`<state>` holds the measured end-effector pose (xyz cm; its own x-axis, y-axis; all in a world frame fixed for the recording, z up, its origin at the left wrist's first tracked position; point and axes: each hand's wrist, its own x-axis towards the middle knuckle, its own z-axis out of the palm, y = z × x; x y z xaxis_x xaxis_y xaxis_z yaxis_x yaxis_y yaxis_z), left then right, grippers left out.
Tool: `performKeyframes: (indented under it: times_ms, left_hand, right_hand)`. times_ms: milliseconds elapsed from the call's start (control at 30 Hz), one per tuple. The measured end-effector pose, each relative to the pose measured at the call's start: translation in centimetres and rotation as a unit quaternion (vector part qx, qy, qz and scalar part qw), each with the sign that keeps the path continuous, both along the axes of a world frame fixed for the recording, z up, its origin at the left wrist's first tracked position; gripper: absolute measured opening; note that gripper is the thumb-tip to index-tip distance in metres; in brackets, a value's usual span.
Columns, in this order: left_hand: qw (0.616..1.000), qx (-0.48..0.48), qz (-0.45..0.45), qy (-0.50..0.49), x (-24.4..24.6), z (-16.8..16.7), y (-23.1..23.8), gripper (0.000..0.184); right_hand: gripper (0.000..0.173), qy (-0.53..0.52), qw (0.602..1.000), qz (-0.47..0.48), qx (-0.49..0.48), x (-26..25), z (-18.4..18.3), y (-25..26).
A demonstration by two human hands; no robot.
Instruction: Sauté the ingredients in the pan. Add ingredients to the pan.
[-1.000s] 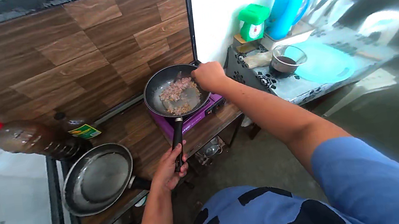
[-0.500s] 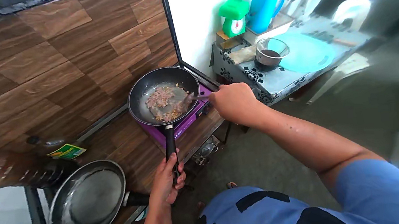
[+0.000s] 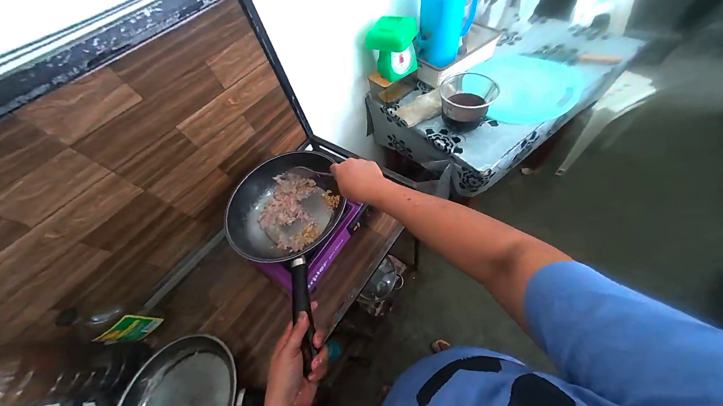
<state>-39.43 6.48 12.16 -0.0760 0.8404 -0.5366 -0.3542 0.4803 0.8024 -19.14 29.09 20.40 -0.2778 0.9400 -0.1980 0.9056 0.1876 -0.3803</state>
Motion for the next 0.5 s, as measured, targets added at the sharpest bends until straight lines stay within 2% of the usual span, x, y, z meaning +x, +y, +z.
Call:
performKeyframes:
  times_ms: [100, 200, 333, 433, 500]
  left_hand:
    - [1.0, -0.007, -0.001, 0.02, -0.4, 0.6, 0.0, 0.039]
    - [0.999, -0.017, -0.002, 0.033, -0.7, 1.0, 0.1, 0.039]
    - [0.995, -0.037, -0.015, 0.091, -2.9, 1.0, 0.7, 0.038]
    - [0.976, -0.057, -0.004, 0.209, -5.3, 1.8, 1.4, 0.034]
    - [0.942, -0.05, 0.005, 0.331, -6.3, 2.6, 1.5, 0.031]
  right_hand:
    - [0.024, 0.046, 0.997, 0.035, -0.047, 1.2, -1.4, 0.8]
    - [0.025, 0.054, 0.995, 0.073, -0.038, 2.6, -0.8, 1.5]
    - [0.022, 0.044, 0.999, 0.015, -0.014, 2.1, -1.0, 3.2]
    - [0.024, 0.065, 0.994, 0.076, -0.034, 1.3, -2.5, 3.8]
    - [0.025, 0.071, 0.988, 0.135, -0.03, 1.5, -2.3, 3.7]
